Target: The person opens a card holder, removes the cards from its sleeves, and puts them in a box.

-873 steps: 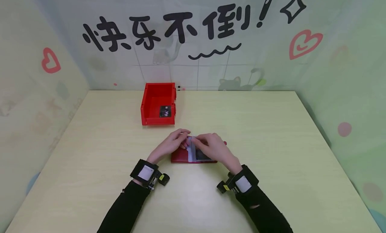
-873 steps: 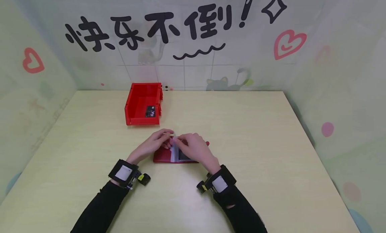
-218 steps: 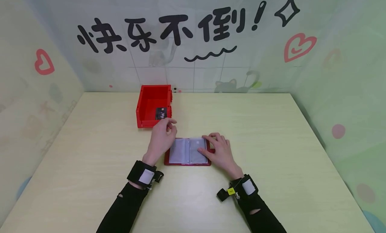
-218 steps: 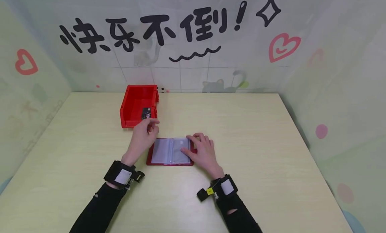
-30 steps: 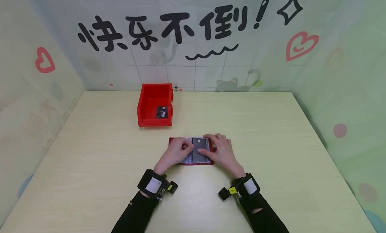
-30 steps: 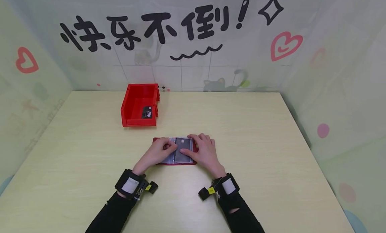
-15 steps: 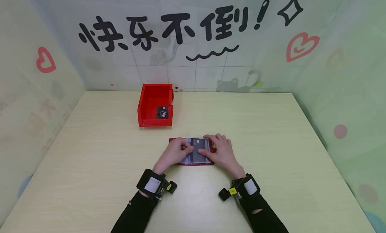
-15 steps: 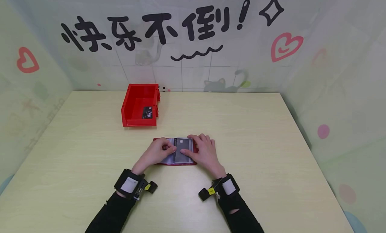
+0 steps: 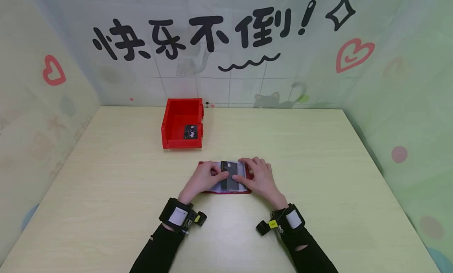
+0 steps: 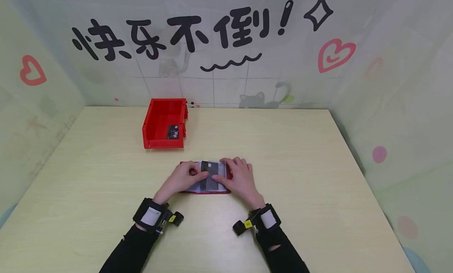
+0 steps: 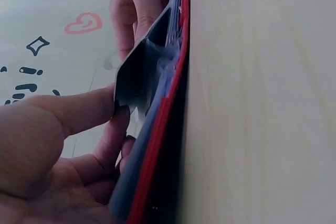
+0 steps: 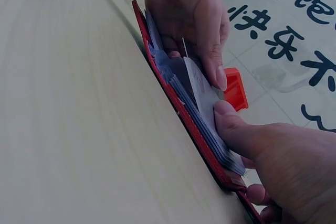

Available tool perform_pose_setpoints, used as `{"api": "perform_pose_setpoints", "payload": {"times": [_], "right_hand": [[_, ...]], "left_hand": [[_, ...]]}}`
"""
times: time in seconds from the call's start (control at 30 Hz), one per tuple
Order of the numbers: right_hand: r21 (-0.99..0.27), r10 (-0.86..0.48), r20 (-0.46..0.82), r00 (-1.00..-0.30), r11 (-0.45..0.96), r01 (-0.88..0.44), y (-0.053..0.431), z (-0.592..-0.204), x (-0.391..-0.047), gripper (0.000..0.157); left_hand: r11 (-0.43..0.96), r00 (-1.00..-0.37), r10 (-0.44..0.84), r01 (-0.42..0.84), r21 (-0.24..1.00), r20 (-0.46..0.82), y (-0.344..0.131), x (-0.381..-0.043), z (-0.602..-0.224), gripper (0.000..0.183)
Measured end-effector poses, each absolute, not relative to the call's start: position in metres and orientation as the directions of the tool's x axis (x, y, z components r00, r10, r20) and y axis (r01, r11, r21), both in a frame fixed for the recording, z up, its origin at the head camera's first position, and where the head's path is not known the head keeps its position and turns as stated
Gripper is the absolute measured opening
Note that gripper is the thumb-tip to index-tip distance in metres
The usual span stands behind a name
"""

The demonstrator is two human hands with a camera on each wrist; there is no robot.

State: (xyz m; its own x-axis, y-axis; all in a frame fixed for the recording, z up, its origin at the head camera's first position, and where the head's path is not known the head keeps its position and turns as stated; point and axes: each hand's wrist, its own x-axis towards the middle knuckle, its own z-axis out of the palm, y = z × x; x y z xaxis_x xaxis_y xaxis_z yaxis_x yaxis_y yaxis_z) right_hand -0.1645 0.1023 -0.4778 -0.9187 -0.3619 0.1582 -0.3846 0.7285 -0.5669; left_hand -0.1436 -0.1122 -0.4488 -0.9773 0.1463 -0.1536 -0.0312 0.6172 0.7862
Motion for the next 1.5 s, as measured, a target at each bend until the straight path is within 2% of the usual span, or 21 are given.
{"api": "perform_pose_setpoints", "payload": {"times": [0.27, 0.4, 0.6, 0.9, 1.13, 1.5], "right_hand": [[-0.565, -0.359, 0.157, -0.92, 0.732, -0.382, 0.101, -0.477, -0.164, 0.057], [-0.564, -0.36, 0.15, -0.921, 0.734, -0.378, 0.101, -0.477, -0.164, 0.058], [-0.554, -0.356, 0.147, -0.923, 0.743, -0.375, 0.102, -0.478, -0.166, 0.057], [-0.564, -0.351, 0.135, -0.926, 0.741, -0.364, 0.102, -0.478, -0.165, 0.057], [-0.566, -0.349, 0.139, -0.927, 0.74, -0.363, 0.101, -0.478, -0.166, 0.057], [-0.568, -0.35, 0.139, -0.926, 0.738, -0.364, 0.101, -0.479, -0.165, 0.057]], "left_hand": [[0.56, -0.977, 0.15, -0.045, 0.827, -0.154, -0.123, -0.146, -0.446, 0.018], [0.552, -0.98, 0.111, -0.077, 0.83, -0.164, -0.126, -0.145, -0.442, 0.016], [0.546, -0.976, 0.025, -0.167, 0.821, -0.216, -0.131, -0.145, -0.437, 0.025], [0.501, -0.969, -0.012, -0.22, 0.837, -0.247, -0.143, -0.147, -0.439, 0.034], [0.415, -0.971, -0.035, -0.229, 0.88, -0.237, -0.154, -0.151, -0.437, 0.037], [0.287, -0.968, -0.15, -0.235, 0.928, -0.199, -0.173, -0.163, -0.43, 0.043]]}}
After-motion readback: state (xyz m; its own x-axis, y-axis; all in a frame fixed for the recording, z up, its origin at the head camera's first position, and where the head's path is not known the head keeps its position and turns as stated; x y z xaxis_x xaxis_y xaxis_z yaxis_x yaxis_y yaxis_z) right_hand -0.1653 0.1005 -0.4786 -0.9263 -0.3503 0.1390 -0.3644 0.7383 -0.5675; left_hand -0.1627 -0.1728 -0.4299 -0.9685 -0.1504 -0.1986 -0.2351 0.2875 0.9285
